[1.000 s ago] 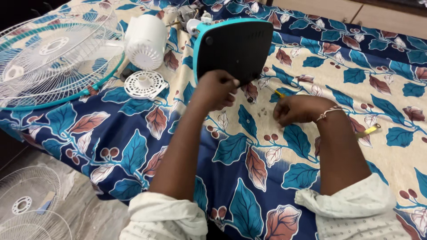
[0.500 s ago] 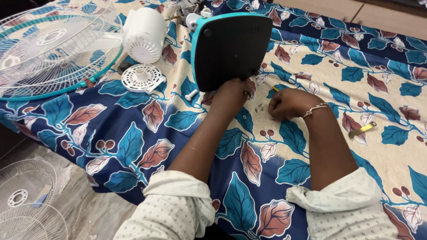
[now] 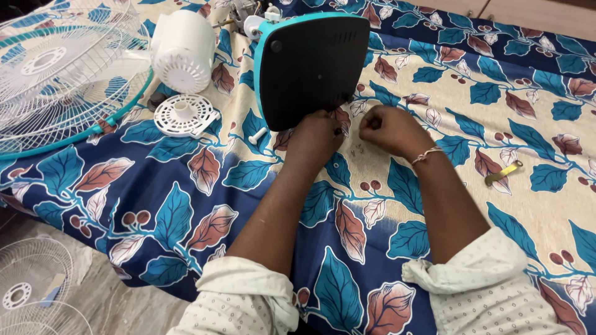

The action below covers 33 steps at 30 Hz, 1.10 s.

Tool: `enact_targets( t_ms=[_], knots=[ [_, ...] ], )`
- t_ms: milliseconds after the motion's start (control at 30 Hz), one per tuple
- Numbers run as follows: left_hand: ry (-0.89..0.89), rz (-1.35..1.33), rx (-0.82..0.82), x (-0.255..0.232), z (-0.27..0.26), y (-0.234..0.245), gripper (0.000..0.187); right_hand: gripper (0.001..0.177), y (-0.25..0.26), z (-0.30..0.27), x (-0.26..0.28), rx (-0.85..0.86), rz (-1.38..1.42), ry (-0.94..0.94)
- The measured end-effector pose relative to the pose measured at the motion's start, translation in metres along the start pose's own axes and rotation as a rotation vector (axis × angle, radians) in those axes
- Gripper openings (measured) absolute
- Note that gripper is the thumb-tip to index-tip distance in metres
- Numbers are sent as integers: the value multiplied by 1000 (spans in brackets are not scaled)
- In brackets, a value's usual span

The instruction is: The person uses a yellow-handled screwdriver to tighten screws on the back of a teal and black fan housing. The person holds the fan housing steady with one hand while turning the screwdriver with the other. The fan housing is placed on a patterned bedsheet with other fan parts nearby.

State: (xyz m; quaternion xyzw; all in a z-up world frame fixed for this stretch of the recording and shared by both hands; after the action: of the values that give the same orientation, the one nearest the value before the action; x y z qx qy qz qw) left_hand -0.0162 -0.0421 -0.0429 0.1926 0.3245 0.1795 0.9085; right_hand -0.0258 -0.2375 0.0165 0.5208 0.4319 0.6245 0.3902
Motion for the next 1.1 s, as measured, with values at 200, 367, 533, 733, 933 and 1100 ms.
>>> enact_targets(
  t_ms=[200, 367, 533, 733, 933, 1100],
  knots=[
    [67, 14, -59, 2, -1, 0, 14, 17, -26, 1, 9, -115, 688, 4],
    [351, -247, -108, 4, 2, 5, 17, 14, -29, 1, 11, -131, 922, -50],
    [700, -794, -67, 13, 7, 12, 24, 19, -30, 4, 9, -49, 1305, -26],
    [768, -1294, -24, 19, 5, 15, 24, 22, -34, 3, 14, 81, 1421, 2],
    [799, -1346, -11, 25, 5, 13, 21, 23, -36, 3, 18, 103, 1397, 26],
    [773, -1290, 32, 25, 4, 13, 22, 26, -34, 1, 24, 55, 1275, 10]
  ],
)
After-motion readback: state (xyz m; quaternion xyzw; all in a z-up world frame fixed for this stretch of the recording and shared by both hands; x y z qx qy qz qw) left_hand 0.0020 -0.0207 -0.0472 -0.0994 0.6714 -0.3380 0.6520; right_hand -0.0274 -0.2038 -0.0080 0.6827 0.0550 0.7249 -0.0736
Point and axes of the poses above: each hand's wrist, its own z-axis towards the middle knuckle, its own y-axis out of the back of the hand, x = y × z, the point moved 1 cm from there along z, towards the middle knuckle, and after that the axes turned 10 degrees about -z, right-handed, at the moved point
